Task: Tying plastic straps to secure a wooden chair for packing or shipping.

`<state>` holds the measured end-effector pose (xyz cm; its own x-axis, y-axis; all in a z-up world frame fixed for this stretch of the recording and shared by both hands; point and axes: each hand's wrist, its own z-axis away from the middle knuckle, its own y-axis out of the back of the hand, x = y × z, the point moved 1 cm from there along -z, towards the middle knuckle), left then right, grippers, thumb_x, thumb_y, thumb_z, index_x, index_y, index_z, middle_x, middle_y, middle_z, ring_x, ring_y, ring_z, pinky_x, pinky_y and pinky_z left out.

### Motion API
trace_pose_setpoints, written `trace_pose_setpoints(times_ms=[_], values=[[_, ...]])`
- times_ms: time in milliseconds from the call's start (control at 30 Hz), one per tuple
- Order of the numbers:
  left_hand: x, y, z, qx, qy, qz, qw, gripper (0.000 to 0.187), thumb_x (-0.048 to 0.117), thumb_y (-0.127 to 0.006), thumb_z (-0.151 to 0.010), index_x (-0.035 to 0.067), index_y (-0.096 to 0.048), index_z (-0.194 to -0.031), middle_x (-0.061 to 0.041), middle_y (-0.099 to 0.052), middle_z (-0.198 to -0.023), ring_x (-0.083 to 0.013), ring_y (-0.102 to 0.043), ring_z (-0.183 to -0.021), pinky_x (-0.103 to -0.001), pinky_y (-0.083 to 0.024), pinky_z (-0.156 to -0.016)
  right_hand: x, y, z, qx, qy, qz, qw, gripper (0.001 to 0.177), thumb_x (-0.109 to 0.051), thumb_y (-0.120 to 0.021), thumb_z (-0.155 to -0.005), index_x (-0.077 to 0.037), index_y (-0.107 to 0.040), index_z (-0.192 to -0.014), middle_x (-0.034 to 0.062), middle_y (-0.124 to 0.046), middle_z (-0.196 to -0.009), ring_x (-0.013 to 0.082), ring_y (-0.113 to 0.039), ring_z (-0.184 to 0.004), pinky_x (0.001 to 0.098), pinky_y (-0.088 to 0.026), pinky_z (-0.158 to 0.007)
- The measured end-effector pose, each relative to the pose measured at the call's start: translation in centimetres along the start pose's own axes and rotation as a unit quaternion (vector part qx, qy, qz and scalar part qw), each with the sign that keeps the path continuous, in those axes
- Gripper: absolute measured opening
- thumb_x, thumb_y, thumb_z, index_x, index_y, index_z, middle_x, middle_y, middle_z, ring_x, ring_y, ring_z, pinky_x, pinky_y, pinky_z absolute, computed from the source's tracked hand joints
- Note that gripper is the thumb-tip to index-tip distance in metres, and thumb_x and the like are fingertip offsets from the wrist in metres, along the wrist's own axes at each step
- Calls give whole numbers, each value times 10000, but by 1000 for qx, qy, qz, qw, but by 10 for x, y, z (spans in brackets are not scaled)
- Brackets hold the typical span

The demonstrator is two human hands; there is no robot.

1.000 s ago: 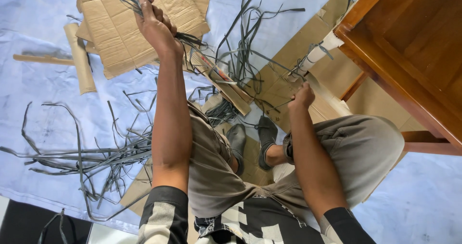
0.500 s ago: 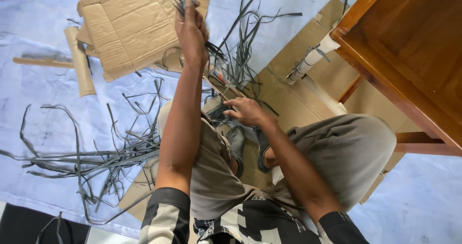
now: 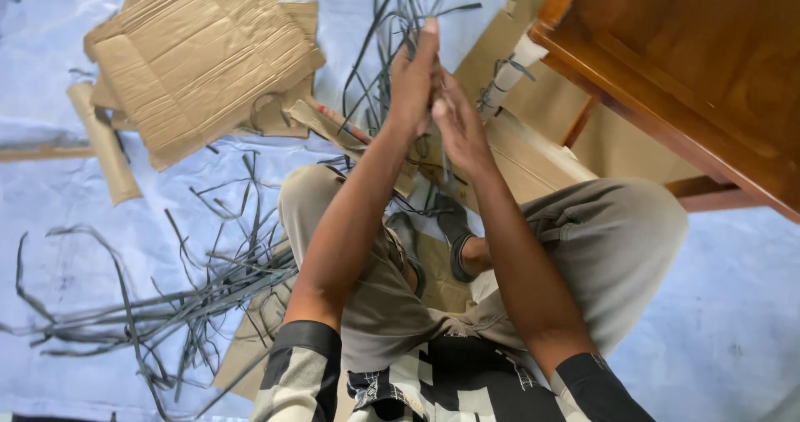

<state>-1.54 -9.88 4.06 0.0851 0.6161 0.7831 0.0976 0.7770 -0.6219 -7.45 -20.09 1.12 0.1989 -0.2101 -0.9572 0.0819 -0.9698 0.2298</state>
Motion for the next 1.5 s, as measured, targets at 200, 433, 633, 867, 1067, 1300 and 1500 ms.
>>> trace_pose_setpoints(times_ms=[200, 433, 633, 867, 1067, 1300, 1500], values=[[-42, -25, 4, 2, 105, 55, 993, 450, 492, -736, -808, 153, -448, -739, 40, -348, -668, -69, -314, -557, -257, -298, -522, -10, 22, 30, 57, -158, -107, 980, 453, -459, -454, -1046, -51, -576, -1198, 18, -566, -788, 93, -494, -583, 260, -441, -524], [-120, -62, 12, 19, 173, 26, 984, 454, 496, -718, -903, 174, -443, -740, 89, -303, -572, -29, -312, -366, -183, -313, -328, 85, 84, 77, 115, -186, -61, 974, 602, -563, -507, -1076, 0, -597, -1269, 125, -653, -865, 203, -682, -696, 312, -561, -493], [-213, -77, 25, -56, 219, -5, 974, 493, 535, -658, -959, 212, -384, -707, 93, -223, -576, -50, -308, -387, -215, -363, -345, 69, 147, 125, 51, -202, 42, 977, 558, -497, -443, -1119, 17, -632, -1221, 70, -585, -852, 194, -544, -768, 337, -479, -613], [-314, -48, 27, -46, 309, -90, 946, 427, 381, -745, -960, 47, -508, -1083, -144, -574, -972, -299, -673, -903, -496, -525, -835, 71, 198, 189, 46, -299, 125, 945, 501, -336, -418, -1125, 83, -584, -1345, 346, -617, -1161, 465, -560, -1099, 585, -444, -946], [-378, -13, 30, -222, 321, -344, 854, 665, 551, -749, -965, 77, -550, -1386, -170, -647, -1334, -370, -619, -1263, -604, -500, -1037, 168, 267, 269, 50, -380, 265, 884, 450, -458, -498, -1025, -83, -720, -1135, 251, -730, -1114, 508, -631, -1128, 591, -474, -997], [-398, -7, 62, -215, 242, -459, 827, 608, 454, -790, -886, 13, -669, -1287, -265, -695, -1229, -440, -635, -1218, -564, -538, -989, 249, 313, 364, 94, -456, 329, 822, 376, -555, -625, -851, -208, -747, -927, 105, -780, -925, 446, -711, -953, 544, -545, -883], [-421, 3, 68, -241, 253, -531, 772, 559, 594, -743, -846, 203, -723, -1246, -144, -747, -1167, -375, -682, -1163, -514, -559, -946, 297, 303, 400, 169, -510, 341, 771, 360, -694, -585, -828, -418, -764, -973, -41, -761, -943, 313, -719, -991, 442, -570, -907]])
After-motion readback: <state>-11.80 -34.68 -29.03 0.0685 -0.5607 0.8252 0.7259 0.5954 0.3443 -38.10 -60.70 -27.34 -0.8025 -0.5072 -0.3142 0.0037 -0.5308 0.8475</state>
